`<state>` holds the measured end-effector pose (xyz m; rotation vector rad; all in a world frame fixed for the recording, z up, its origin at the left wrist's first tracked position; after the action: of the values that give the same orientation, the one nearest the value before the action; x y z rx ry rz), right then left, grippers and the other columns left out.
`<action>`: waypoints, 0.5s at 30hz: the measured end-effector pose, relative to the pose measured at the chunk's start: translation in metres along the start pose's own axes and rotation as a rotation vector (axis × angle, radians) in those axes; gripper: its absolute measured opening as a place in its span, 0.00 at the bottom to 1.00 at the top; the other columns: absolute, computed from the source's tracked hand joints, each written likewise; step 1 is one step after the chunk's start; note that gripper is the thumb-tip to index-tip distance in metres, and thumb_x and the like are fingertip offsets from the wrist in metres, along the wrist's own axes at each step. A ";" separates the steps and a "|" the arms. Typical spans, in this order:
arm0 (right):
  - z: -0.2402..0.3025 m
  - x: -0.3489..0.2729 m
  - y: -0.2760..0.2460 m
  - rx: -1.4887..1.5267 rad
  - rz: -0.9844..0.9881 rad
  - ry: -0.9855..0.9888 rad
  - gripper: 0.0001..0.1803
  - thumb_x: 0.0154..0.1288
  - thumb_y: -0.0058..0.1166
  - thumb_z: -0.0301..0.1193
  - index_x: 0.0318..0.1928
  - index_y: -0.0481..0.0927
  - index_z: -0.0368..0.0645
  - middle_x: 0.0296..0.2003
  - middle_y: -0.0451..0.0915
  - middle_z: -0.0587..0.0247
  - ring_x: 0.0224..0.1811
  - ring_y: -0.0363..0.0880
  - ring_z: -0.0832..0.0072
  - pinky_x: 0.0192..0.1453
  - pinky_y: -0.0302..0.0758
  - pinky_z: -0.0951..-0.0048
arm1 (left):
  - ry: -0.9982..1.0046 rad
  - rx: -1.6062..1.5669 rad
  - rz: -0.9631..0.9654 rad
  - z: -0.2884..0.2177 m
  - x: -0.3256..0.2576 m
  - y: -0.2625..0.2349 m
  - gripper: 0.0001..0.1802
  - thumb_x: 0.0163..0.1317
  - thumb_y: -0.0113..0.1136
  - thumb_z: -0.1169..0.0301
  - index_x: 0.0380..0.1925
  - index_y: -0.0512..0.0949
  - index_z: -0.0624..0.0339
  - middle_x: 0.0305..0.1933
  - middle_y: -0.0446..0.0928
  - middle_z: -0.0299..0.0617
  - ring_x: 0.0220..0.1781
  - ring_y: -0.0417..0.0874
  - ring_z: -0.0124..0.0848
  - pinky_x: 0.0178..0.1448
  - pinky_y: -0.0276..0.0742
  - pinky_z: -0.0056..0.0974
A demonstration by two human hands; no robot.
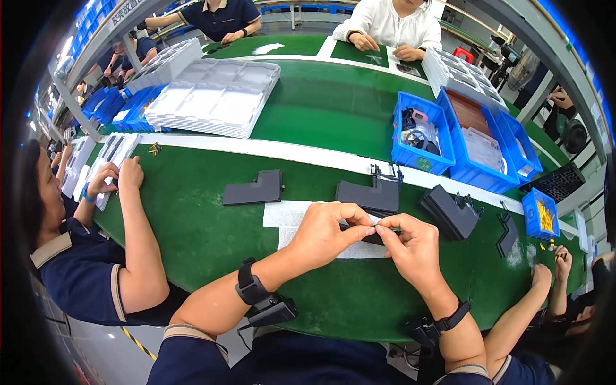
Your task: Assemble small black plastic housing components at a factory workstation.
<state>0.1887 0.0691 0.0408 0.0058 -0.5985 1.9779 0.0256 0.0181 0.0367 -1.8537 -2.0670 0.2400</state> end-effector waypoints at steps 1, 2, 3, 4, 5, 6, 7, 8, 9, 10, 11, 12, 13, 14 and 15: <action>0.001 0.000 0.000 -0.040 0.008 -0.008 0.04 0.59 0.62 0.24 0.33 0.84 0.36 0.27 0.84 0.62 0.16 0.71 0.85 0.20 0.65 0.80 | -0.002 0.000 0.002 0.002 0.001 -0.001 0.09 0.57 0.70 0.70 0.32 0.83 0.65 0.31 0.83 0.37 0.33 0.81 0.22 0.39 0.77 0.31; 0.001 0.000 -0.001 -0.039 0.008 -0.005 0.04 0.59 0.62 0.24 0.33 0.84 0.36 0.27 0.84 0.62 0.16 0.71 0.85 0.20 0.65 0.80 | 0.035 -0.045 0.034 0.005 0.004 0.000 0.09 0.57 0.70 0.70 0.32 0.83 0.65 0.31 0.83 0.38 0.33 0.81 0.23 0.39 0.77 0.31; 0.004 0.001 -0.001 -0.059 0.031 -0.023 0.03 0.59 0.62 0.24 0.33 0.84 0.36 0.27 0.84 0.62 0.16 0.72 0.85 0.20 0.65 0.79 | 0.071 -0.087 0.062 0.007 0.006 -0.001 0.09 0.57 0.70 0.70 0.31 0.83 0.65 0.31 0.83 0.38 0.33 0.81 0.23 0.38 0.77 0.31; 0.005 0.001 -0.001 -0.080 0.055 -0.041 0.03 0.59 0.62 0.23 0.33 0.84 0.36 0.27 0.84 0.62 0.16 0.72 0.84 0.20 0.65 0.79 | 0.068 -0.085 0.061 0.009 0.007 -0.002 0.09 0.57 0.70 0.70 0.31 0.83 0.65 0.31 0.83 0.38 0.33 0.81 0.23 0.38 0.77 0.31; 0.005 0.001 -0.002 -0.076 0.057 -0.041 0.03 0.59 0.62 0.23 0.33 0.84 0.36 0.27 0.84 0.62 0.16 0.72 0.84 0.20 0.65 0.79 | 0.029 -0.169 0.113 0.013 0.008 -0.002 0.08 0.57 0.70 0.71 0.32 0.84 0.64 0.30 0.84 0.38 0.33 0.81 0.23 0.39 0.77 0.31; 0.004 0.001 -0.002 -0.057 0.063 -0.054 0.03 0.59 0.62 0.24 0.32 0.84 0.36 0.26 0.83 0.62 0.15 0.72 0.85 0.19 0.65 0.79 | -0.008 -0.255 0.169 0.016 0.009 0.001 0.07 0.57 0.70 0.71 0.32 0.84 0.64 0.29 0.84 0.38 0.33 0.81 0.23 0.40 0.77 0.31; 0.004 0.000 -0.003 -0.038 0.068 -0.066 0.04 0.59 0.62 0.24 0.32 0.84 0.35 0.25 0.83 0.62 0.15 0.72 0.85 0.19 0.65 0.79 | -0.009 -0.254 0.171 0.015 0.009 0.001 0.07 0.57 0.70 0.71 0.32 0.84 0.64 0.29 0.84 0.38 0.33 0.81 0.23 0.40 0.77 0.31; 0.003 0.000 -0.003 -0.038 0.067 -0.065 0.04 0.59 0.62 0.24 0.32 0.84 0.35 0.25 0.83 0.62 0.15 0.72 0.85 0.19 0.65 0.79 | -0.037 -0.178 0.153 0.014 0.008 0.001 0.07 0.57 0.70 0.71 0.33 0.85 0.62 0.28 0.84 0.38 0.33 0.81 0.24 0.40 0.76 0.32; 0.002 0.000 -0.004 -0.016 0.071 -0.009 0.04 0.60 0.62 0.24 0.32 0.84 0.35 0.24 0.83 0.62 0.15 0.73 0.85 0.19 0.65 0.80 | -0.064 -0.100 0.135 0.013 0.008 0.001 0.08 0.57 0.70 0.70 0.34 0.85 0.61 0.28 0.84 0.38 0.32 0.81 0.25 0.39 0.76 0.33; 0.001 0.000 -0.005 0.006 0.075 0.048 0.05 0.60 0.62 0.25 0.32 0.84 0.35 0.22 0.82 0.63 0.15 0.73 0.85 0.18 0.64 0.80 | -0.063 -0.099 0.137 0.014 0.007 0.003 0.08 0.57 0.70 0.70 0.34 0.85 0.61 0.28 0.84 0.38 0.32 0.81 0.25 0.39 0.76 0.33; 0.001 0.000 -0.005 0.006 0.071 0.048 0.05 0.60 0.62 0.25 0.32 0.84 0.35 0.22 0.82 0.63 0.15 0.73 0.85 0.18 0.64 0.80 | 0.125 0.076 0.064 0.010 0.005 0.003 0.08 0.56 0.70 0.70 0.35 0.86 0.60 0.27 0.84 0.38 0.31 0.82 0.28 0.39 0.76 0.34; 0.001 0.001 -0.004 0.018 0.072 0.061 0.05 0.62 0.61 0.25 0.32 0.83 0.34 0.20 0.80 0.66 0.15 0.73 0.86 0.18 0.66 0.82 | 0.312 0.249 -0.008 0.004 0.002 0.004 0.09 0.56 0.70 0.70 0.36 0.86 0.59 0.27 0.84 0.38 0.30 0.82 0.31 0.38 0.75 0.36; 0.001 0.001 -0.004 0.030 0.072 0.073 0.06 0.63 0.61 0.26 0.33 0.83 0.34 0.18 0.78 0.69 0.15 0.74 0.87 0.17 0.67 0.84 | 0.314 0.248 -0.004 0.004 0.000 0.006 0.09 0.56 0.70 0.70 0.36 0.86 0.59 0.27 0.84 0.38 0.30 0.82 0.31 0.38 0.75 0.36; 0.002 0.002 -0.004 0.030 0.068 0.075 0.06 0.63 0.61 0.26 0.33 0.83 0.34 0.18 0.78 0.69 0.15 0.74 0.87 0.17 0.67 0.84 | 0.402 0.316 -0.041 -0.001 -0.002 0.008 0.08 0.56 0.69 0.70 0.35 0.86 0.58 0.28 0.84 0.38 0.30 0.82 0.33 0.37 0.75 0.37; 0.002 0.002 -0.003 0.029 0.067 0.080 0.06 0.63 0.61 0.26 0.33 0.83 0.34 0.18 0.78 0.69 0.15 0.74 0.87 0.17 0.67 0.84 | 0.490 0.383 -0.079 -0.005 -0.004 0.009 0.08 0.55 0.69 0.70 0.35 0.86 0.58 0.29 0.84 0.38 0.30 0.81 0.35 0.37 0.74 0.39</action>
<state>0.1904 0.0709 0.0441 -0.0761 -0.5247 2.0418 0.0359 0.0149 0.0371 -1.4251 -1.6209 0.1313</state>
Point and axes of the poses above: each hand's wrist, its own x-axis towards the middle knuckle, its own y-axis out of the palm, z = x × y, the point moved 4 cm from there along x, towards the middle knuckle
